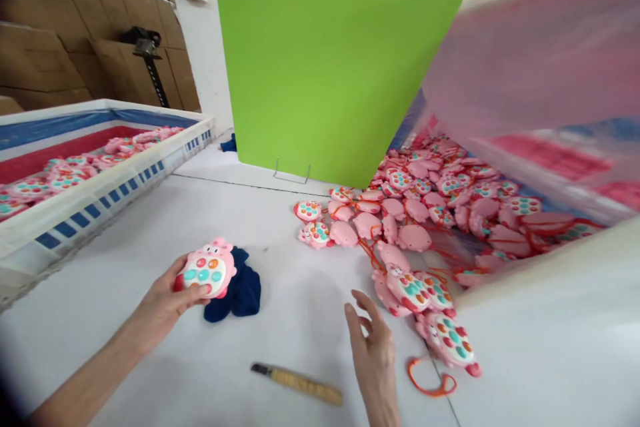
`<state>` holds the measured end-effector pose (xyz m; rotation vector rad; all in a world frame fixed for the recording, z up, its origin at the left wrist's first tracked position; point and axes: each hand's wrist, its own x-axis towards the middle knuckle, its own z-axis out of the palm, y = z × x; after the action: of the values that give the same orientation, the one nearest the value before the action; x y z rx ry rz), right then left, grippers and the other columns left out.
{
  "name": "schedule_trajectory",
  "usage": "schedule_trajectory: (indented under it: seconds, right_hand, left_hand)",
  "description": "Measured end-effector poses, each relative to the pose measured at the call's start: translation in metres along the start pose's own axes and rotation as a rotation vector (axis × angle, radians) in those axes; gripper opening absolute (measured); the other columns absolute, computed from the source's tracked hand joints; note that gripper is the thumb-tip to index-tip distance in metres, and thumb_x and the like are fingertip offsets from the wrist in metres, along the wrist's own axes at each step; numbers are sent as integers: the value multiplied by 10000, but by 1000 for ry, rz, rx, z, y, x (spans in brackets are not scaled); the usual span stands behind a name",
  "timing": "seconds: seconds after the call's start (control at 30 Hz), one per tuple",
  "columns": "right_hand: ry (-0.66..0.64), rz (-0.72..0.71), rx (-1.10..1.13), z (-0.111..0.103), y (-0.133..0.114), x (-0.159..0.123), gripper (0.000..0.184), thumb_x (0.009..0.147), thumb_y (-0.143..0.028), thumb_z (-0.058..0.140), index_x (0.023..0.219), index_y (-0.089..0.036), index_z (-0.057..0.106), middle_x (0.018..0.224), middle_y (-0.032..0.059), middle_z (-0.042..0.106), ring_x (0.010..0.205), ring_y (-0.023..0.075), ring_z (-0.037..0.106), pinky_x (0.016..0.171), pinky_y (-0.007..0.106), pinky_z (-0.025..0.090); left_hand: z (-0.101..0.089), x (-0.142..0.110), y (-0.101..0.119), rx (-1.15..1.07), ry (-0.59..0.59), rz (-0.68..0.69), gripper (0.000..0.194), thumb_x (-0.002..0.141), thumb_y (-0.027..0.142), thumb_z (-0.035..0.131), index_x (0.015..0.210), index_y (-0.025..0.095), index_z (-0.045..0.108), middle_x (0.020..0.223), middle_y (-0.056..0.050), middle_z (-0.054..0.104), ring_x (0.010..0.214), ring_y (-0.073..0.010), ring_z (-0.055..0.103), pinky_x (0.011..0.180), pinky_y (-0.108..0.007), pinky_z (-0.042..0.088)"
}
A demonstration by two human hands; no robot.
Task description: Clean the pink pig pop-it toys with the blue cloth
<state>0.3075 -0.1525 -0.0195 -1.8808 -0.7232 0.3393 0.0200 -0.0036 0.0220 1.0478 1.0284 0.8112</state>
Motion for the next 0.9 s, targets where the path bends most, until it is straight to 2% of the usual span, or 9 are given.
schedule_trajectory:
  seconds: [0.1, 0.23, 0.3, 0.37, 0.43, 0.53, 0.63, 0.73, 0.9]
  right_hand:
    - [140, -131, -224, -28, 8, 18, 533, 718, -585, 543, 1088, -208, 606, 1153, 120, 612, 975, 287, 576, 732, 371, 469]
    - [191, -185, -549, -57, 24, 61, 776, 695, -644, 491, 1279, -134, 457, 1214, 201, 532, 1079, 358, 504, 853, 467, 406]
    - [151, -159, -594, -66, 32, 84, 853, 647, -654, 516, 1280, -87, 437, 1119, 219, 570, 1040, 375, 518, 834, 479, 412]
    - [109, -132, -589, -70, 36, 99, 813, 606, -629, 558, 1215, -93, 496, 932, 174, 627, 902, 356, 572, 743, 456, 452]
    - [107, -116, -594, -68, 33, 103, 739, 608, -595, 565, 1164, -110, 538, 834, 138, 626, 815, 336, 586, 698, 442, 462]
    - [153, -148, -616, -51, 14, 88, 720, 633, -579, 555, 1201, -137, 524, 980, 161, 591, 905, 353, 558, 758, 476, 440]
    - [148, -222, -437, -11, -12, 54, 673, 628, -556, 604, 1181, -178, 535, 1007, 123, 588, 883, 311, 572, 768, 456, 455]
    - [84, -255, -100, 40, -34, 12, 653, 659, -529, 640, 1199, -192, 494, 993, 86, 582, 799, 238, 590, 679, 376, 501]
    - [-154, -315, 70, 94, -47, -35, 714, 644, -499, 679, 1267, -241, 445, 1228, 111, 475, 995, 268, 554, 736, 379, 516]
  left_hand:
    - [-10, 12, 17, -84, 48, 55, 596, 574, 192, 795, 1095, 195, 504, 920, -19, 653, 754, -166, 625, 591, -241, 524]
    - [-61, 45, 91, -312, 336, 316, 451, 718, 74, 641, 1138, 94, 479, 1110, -64, 609, 892, -132, 611, 707, -211, 520]
    - [-89, 55, 129, -461, 471, 318, 391, 869, 209, 492, 1184, -7, 407, 1184, -155, 557, 1001, -179, 587, 742, -247, 516]
    - [-99, 55, 145, -493, 475, 278, 418, 909, 277, 410, 1177, -44, 401, 1143, -176, 575, 1025, -209, 580, 759, -284, 510]
    - [-86, 47, 130, -419, 372, 230, 347, 869, 231, 460, 1125, -3, 468, 988, -126, 649, 932, -190, 616, 755, -287, 500]
    - [-30, 29, 65, -277, 62, 49, 296, 761, 173, 587, 1035, 71, 539, 784, -87, 695, 766, -184, 654, 715, -289, 492]
    - [38, 7, -2, -229, -204, -170, 375, 665, 326, 716, 917, 81, 583, 750, -122, 692, 700, -215, 656, 643, -306, 491]
    - [84, -6, -37, -277, -313, -188, 516, 646, 490, 716, 963, 105, 586, 889, -142, 675, 820, -231, 649, 637, -294, 486]
    - [90, 0, -46, -355, -347, -28, 548, 658, 432, 735, 1080, 146, 535, 984, -114, 647, 815, -217, 645, 637, -289, 497]
